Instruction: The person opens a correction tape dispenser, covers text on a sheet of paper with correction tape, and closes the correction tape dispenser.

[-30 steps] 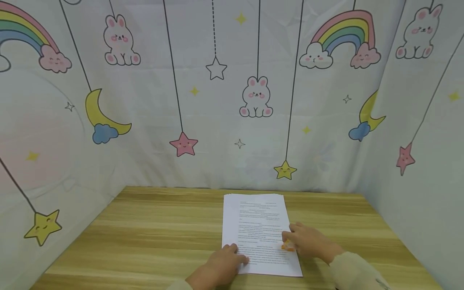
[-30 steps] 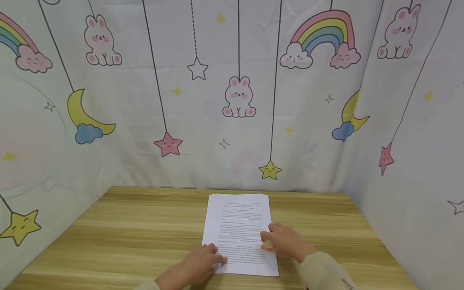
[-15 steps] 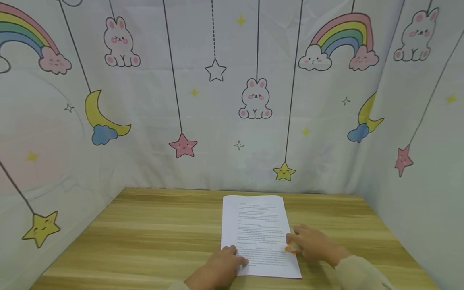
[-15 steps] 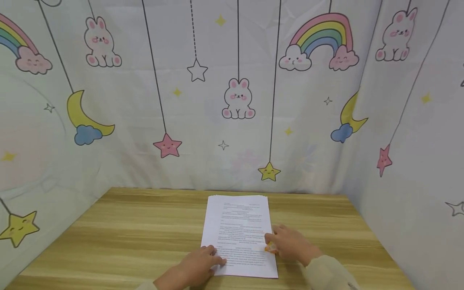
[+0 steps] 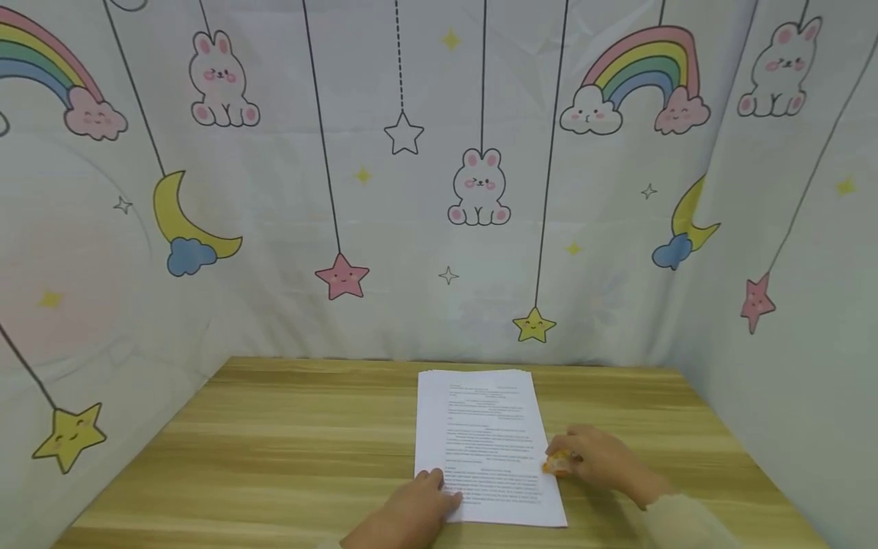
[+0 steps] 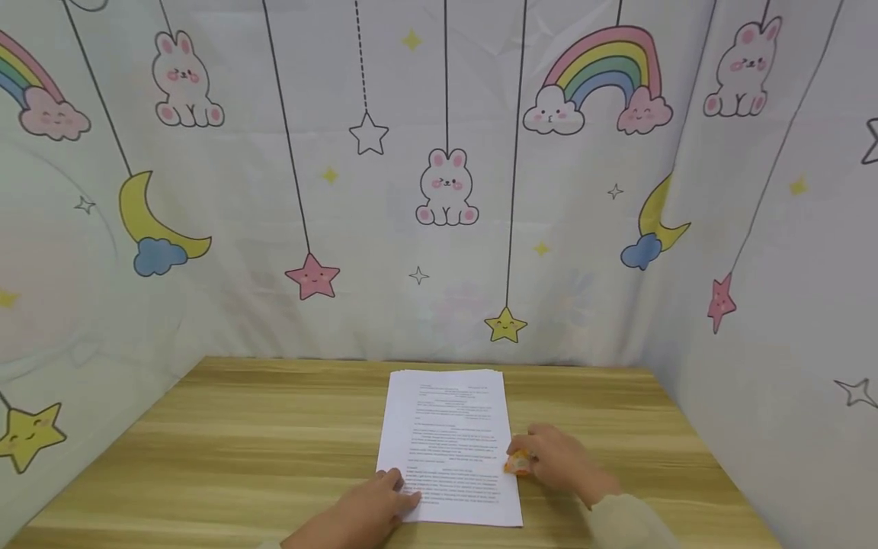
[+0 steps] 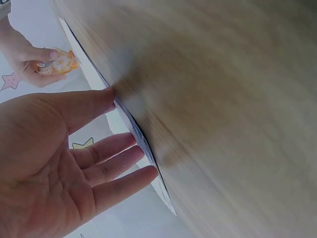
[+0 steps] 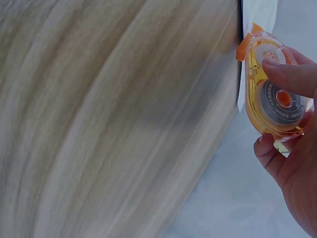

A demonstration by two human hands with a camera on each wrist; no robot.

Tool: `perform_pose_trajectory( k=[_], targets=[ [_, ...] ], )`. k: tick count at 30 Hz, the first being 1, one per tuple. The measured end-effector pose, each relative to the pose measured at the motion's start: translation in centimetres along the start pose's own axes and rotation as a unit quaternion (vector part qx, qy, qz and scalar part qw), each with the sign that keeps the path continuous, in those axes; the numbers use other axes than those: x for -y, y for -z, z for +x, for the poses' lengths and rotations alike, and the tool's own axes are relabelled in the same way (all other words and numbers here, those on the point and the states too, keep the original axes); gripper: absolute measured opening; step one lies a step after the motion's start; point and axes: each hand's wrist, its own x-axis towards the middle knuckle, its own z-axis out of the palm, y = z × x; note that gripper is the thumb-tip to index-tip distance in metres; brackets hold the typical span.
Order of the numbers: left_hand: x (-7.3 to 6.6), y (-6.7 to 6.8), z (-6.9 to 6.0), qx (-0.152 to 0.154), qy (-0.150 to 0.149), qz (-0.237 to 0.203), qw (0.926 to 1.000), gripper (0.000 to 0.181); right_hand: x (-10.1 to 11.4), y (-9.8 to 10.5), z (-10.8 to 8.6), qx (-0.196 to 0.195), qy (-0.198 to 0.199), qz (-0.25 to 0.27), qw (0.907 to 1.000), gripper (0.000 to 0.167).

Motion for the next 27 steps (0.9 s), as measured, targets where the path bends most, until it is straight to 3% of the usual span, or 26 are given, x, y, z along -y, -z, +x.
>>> perform_pose_trajectory(
  k=[9,17,24,27],
  targets=[
    [-0.2,0.4,0.0,0.038,0.004,-0.027,0.9989,0.017,0.0,0.0,-0.1,0.0,0.005,0.012,0.9999,0.019],
    [-0.5,0.3,-0.2,0.028,0.005,-0.021,0.9994,0.017,1.9,0.1,1.2,0.015,0.015,0.006,0.9998,0.025],
    [-0.6,-0.2,-0.1,-0.025,0.004,0.017,0.9995,0.015,4.0,-0.4,3.0,0.028,0.036,0.015,0.9989,0.026],
    [-0.5,-0.3,0.1,-0.013,0.014,0.011,0.9998,0.022,4.7,-0.8,3.8,0.032,0.043,0.017,0.9984,0.026]
  ],
)
